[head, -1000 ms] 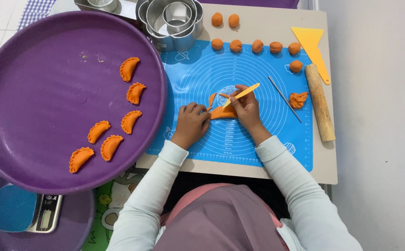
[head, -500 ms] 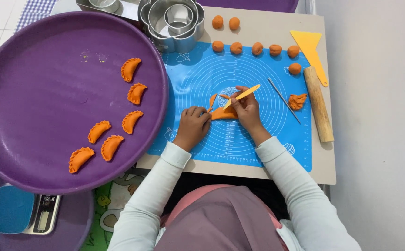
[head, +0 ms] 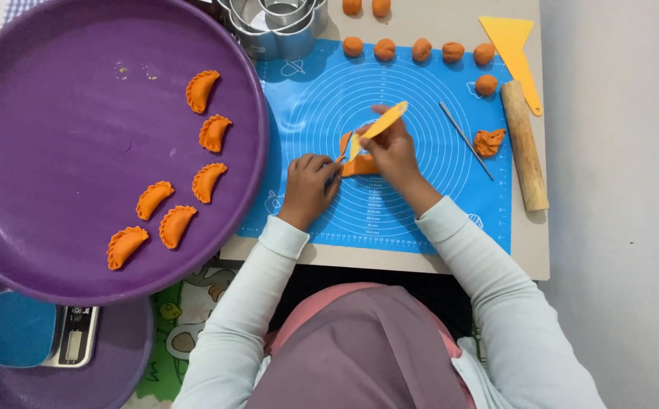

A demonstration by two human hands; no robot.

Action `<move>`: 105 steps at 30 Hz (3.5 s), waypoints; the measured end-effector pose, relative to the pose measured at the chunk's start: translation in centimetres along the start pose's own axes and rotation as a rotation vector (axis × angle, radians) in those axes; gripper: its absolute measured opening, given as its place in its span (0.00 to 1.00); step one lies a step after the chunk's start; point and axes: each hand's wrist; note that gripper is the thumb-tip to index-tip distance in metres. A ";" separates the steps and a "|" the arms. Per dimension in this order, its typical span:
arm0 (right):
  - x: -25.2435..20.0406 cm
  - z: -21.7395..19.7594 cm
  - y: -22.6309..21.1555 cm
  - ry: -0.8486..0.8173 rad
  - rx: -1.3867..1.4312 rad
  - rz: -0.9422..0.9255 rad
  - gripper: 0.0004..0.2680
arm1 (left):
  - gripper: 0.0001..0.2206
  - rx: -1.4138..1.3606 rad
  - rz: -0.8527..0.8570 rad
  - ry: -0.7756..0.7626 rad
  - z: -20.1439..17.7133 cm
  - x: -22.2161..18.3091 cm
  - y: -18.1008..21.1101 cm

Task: A person shapes orange dough into a dumpling using their hands and a plastic crimping tool on a silicone mat.

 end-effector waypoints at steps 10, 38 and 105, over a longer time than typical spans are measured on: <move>-0.5 1.5 -1.1 -0.260 -0.321 0.058 0.18 | 0.07 -0.049 -0.047 -0.060 -0.6 0.2 0.2; 0.8 -2.9 -5.6 0.008 -0.506 0.158 0.16 | 0.05 0.085 -0.028 -0.027 0.4 1.0 -0.1; 4.3 1.2 2.0 -0.459 -0.897 -0.038 0.14 | 0.01 -0.116 -0.112 0.146 2.2 4.7 -1.1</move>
Point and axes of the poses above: each hand's wrist, its own x-axis towards the middle knuckle, its own z-axis out of the palm, y = z × x, and after that the axes turned 4 degrees about -y, right-handed
